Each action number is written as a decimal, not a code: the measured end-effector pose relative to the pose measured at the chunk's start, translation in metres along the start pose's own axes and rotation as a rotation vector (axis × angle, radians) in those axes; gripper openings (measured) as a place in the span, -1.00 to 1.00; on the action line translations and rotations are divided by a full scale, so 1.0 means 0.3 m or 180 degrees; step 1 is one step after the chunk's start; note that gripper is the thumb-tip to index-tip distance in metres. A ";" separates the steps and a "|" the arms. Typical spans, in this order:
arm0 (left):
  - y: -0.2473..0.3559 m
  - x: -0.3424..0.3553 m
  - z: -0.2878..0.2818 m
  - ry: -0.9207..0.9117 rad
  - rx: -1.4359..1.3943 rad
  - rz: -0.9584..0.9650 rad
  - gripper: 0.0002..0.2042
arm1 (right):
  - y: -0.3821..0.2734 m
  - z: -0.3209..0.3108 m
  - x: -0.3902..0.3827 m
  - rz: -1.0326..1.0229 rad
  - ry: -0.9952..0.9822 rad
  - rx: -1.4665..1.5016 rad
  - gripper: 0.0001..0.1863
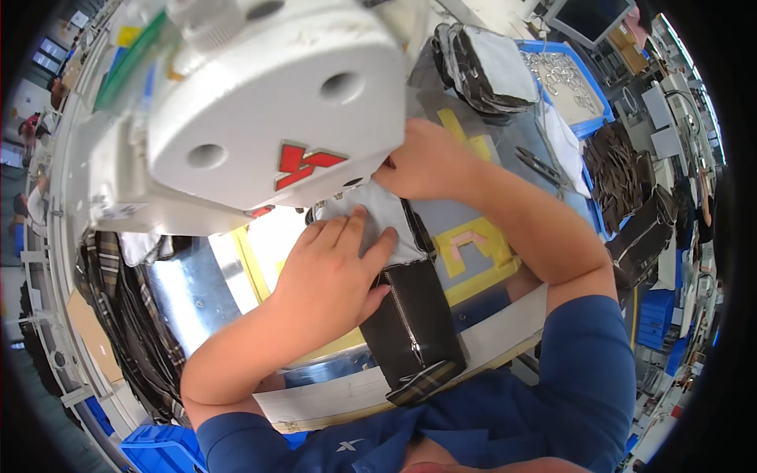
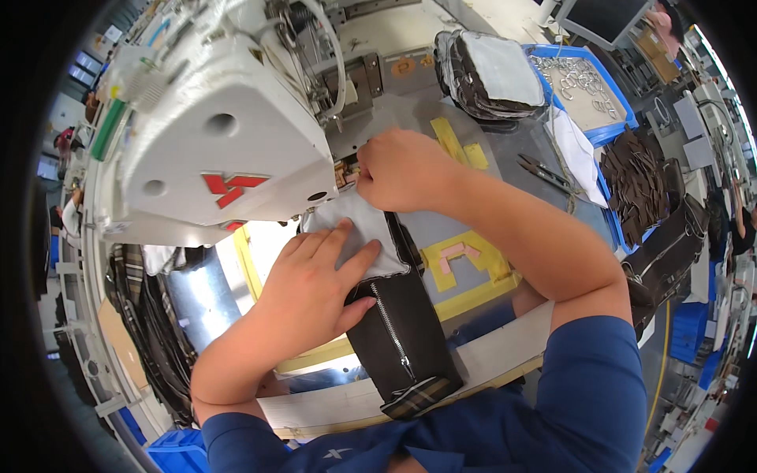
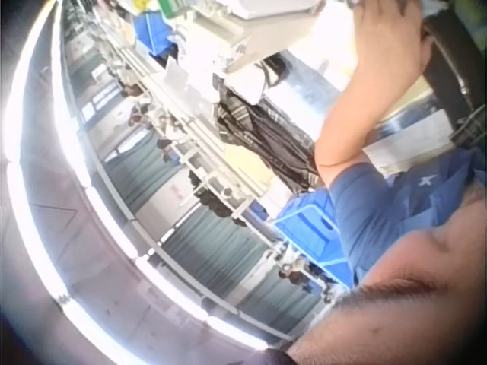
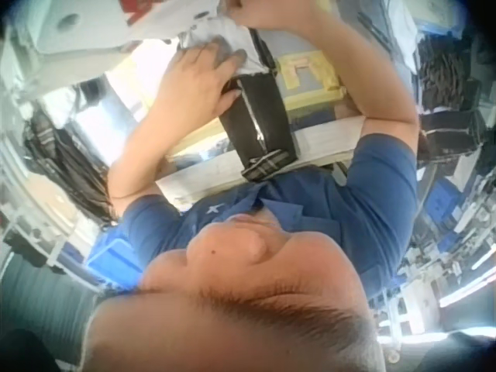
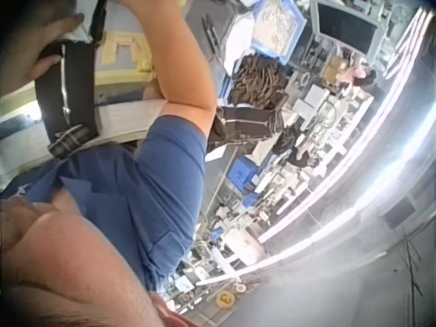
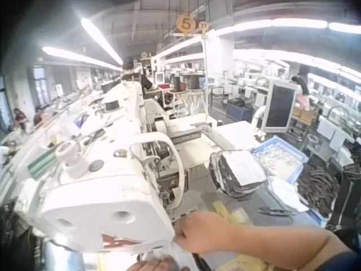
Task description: The person aligns a zipper onto a dark fabric pouch and sews it using an industrial sewing machine. They guide the fabric under the needle, stitch along the zipper, and trim excess threads. The person repeats this process for multiple pouches, handling them one at a time.
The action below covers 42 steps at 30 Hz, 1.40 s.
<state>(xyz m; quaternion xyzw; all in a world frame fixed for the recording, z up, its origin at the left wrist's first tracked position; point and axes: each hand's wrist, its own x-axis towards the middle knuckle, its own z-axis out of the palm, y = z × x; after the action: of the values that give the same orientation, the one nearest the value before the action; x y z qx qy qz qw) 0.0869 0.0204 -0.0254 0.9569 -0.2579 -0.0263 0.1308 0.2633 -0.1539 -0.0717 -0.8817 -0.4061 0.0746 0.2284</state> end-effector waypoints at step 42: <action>0.236 -0.189 -0.369 -0.0114 -0.2597 0.0787 -0.79 | -0.365 -0.321 -0.514 -0.1256 -0.0997 0.4977 -0.30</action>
<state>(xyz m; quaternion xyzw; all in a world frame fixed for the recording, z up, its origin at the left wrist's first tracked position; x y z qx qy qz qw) 0.0165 0.0160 0.0990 0.7880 -0.3414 -0.1268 0.4964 0.1176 -0.2407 0.0559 -0.3596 -0.4115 0.4167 0.7264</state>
